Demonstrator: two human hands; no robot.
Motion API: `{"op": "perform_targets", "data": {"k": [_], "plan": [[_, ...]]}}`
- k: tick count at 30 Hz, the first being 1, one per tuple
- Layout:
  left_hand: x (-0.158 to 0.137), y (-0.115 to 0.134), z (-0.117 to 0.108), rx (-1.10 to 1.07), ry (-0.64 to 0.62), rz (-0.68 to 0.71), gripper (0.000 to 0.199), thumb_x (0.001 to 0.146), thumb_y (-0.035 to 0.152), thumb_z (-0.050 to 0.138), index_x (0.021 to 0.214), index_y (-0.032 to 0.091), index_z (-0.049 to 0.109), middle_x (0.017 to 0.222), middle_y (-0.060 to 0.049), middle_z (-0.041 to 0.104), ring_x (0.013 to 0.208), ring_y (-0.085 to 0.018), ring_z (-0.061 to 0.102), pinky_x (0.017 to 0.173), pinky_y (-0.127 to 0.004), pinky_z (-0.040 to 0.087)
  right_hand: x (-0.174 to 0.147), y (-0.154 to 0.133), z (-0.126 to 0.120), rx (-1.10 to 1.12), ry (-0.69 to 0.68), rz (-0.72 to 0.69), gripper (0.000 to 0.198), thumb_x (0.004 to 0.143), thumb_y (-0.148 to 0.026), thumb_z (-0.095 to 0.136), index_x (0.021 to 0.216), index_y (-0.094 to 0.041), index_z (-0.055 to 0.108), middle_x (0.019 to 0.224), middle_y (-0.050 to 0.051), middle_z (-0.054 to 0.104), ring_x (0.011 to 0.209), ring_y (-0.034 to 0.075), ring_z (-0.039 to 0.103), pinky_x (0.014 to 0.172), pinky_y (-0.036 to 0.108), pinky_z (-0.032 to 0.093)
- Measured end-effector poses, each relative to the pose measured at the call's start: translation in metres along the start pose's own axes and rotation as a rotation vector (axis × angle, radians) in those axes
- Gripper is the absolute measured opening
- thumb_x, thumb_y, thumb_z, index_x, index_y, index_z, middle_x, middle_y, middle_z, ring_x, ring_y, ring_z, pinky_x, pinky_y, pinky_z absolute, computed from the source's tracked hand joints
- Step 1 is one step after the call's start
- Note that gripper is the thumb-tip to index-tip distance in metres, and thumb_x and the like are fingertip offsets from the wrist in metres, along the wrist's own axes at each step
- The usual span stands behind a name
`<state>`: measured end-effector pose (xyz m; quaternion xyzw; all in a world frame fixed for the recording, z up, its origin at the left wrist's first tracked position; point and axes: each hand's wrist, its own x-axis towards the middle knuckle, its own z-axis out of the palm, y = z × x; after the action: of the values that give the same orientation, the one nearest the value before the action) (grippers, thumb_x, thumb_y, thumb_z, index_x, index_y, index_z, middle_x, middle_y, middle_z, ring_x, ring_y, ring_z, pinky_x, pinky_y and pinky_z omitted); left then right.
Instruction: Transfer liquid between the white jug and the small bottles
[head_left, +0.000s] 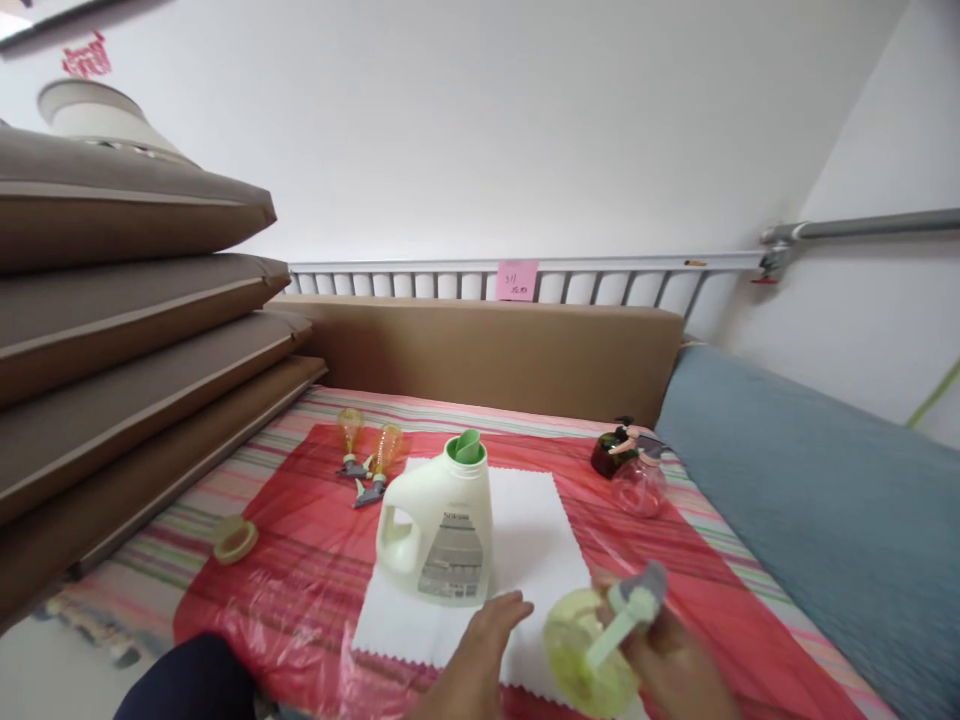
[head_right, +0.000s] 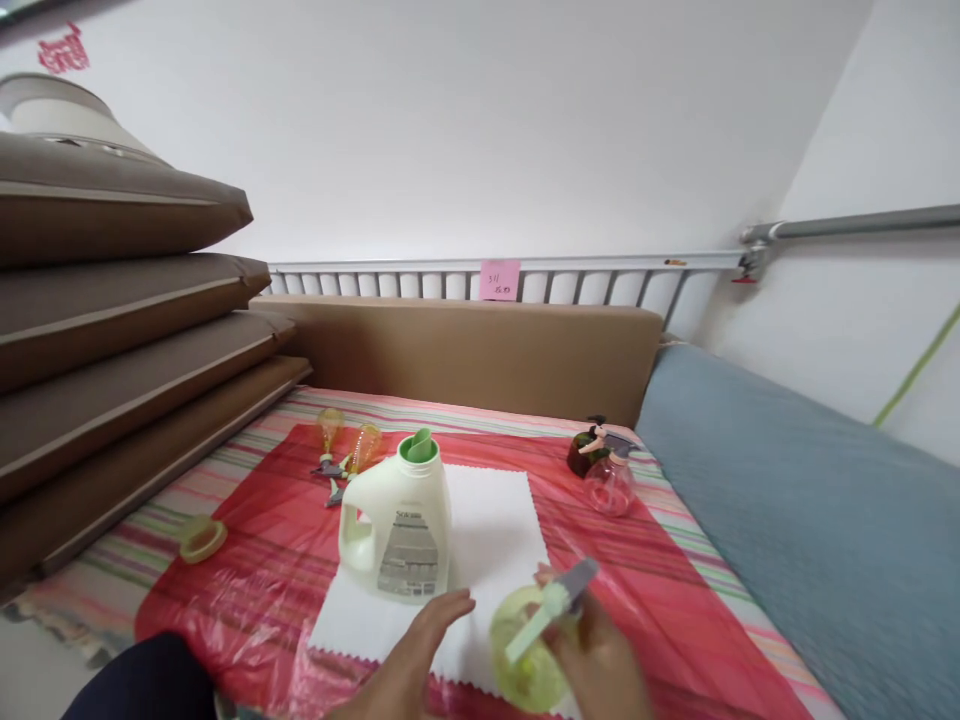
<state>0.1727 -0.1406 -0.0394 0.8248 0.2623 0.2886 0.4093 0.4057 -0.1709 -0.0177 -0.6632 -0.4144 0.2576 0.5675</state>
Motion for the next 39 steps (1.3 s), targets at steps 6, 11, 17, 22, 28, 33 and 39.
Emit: {"op": "perform_targets", "data": {"k": [6, 11, 17, 22, 28, 33, 39], "plan": [[-0.018, 0.026, -0.003, -0.340, 0.147, 0.021, 0.076, 0.062, 0.032, 0.076, 0.129, 0.021, 0.041, 0.131, -0.015, 0.049, 0.121, -0.032, 0.046, 0.103, -0.045, 0.035, -0.084, -0.035, 0.071, 0.332, -0.263, 0.211, 0.059, 0.055, -0.041, 0.075, 0.111, -0.026, 0.061, 0.106, 0.007, 0.068, 0.097, 0.030, 0.063, 0.076, 0.036, 0.053], [-0.043, 0.041, -0.030, -0.500, 0.258, -0.062, 0.079, 0.060, 0.036, 0.077, 0.128, 0.020, 0.040, 0.118, -0.013, 0.058, 0.106, -0.028, 0.057, 0.091, -0.040, 0.047, -0.099, -0.058, 0.098, 0.543, -0.263, 0.118, 0.064, 0.056, -0.044, 0.078, 0.115, -0.028, 0.059, 0.128, 0.005, 0.056, 0.118, 0.029, 0.050, 0.088, 0.033, 0.047], [-0.052, 0.060, -0.050, -0.463, 0.388, -0.153, 0.085, 0.060, 0.042, 0.075, 0.131, 0.018, 0.034, 0.114, -0.011, 0.062, 0.110, -0.028, 0.056, 0.096, -0.039, 0.044, -0.117, -0.053, 0.122, 0.982, -0.520, 0.523, 0.062, 0.063, -0.067, 0.062, 0.106, -0.023, 0.065, 0.120, 0.008, 0.062, 0.117, 0.028, 0.051, 0.089, 0.041, 0.046], [-0.064, 0.054, -0.062, -0.452, 0.215, -0.136, 0.077, 0.067, 0.047, 0.069, 0.131, 0.019, 0.037, 0.127, -0.012, 0.054, 0.119, -0.030, 0.048, 0.100, -0.044, 0.039, -0.133, -0.052, 0.120, 1.251, -0.734, 0.642, 0.059, 0.064, -0.066, 0.063, 0.102, -0.021, 0.067, 0.103, 0.009, 0.070, 0.093, 0.026, 0.064, 0.068, 0.035, 0.051], [-0.063, 0.071, -0.104, -0.579, 0.081, -0.129, 0.049, 0.078, 0.050, 0.057, 0.116, 0.021, 0.057, 0.113, -0.009, 0.064, 0.119, -0.029, 0.047, 0.104, -0.045, 0.030, -0.146, -0.045, 0.126, 1.231, -0.768, 0.680, 0.062, 0.063, -0.067, 0.062, 0.098, -0.016, 0.067, 0.094, 0.011, 0.072, 0.076, 0.021, 0.066, 0.058, 0.027, 0.048], [-0.066, 0.094, -0.104, -0.602, 0.124, -0.034, 0.030, 0.075, 0.038, 0.063, 0.094, 0.016, 0.065, 0.094, -0.007, 0.065, 0.093, -0.024, 0.057, 0.090, -0.038, 0.040, -0.160, -0.038, 0.137, 1.187, -0.712, 0.697, 0.060, 0.058, -0.068, 0.066, 0.089, -0.016, 0.070, 0.085, 0.010, 0.073, 0.074, 0.022, 0.066, 0.066, 0.031, 0.050], [-0.074, 0.096, -0.079, -0.601, 0.468, -0.114, 0.034, 0.079, 0.035, 0.059, 0.110, 0.021, 0.057, 0.111, -0.006, 0.059, 0.107, -0.023, 0.050, 0.094, -0.036, 0.037, -0.165, -0.040, 0.124, 1.170, -0.357, 0.624, 0.045, 0.058, -0.049, 0.077, 0.095, -0.025, 0.068, 0.095, 0.004, 0.072, 0.080, 0.022, 0.067, 0.058, 0.030, 0.051]]}}
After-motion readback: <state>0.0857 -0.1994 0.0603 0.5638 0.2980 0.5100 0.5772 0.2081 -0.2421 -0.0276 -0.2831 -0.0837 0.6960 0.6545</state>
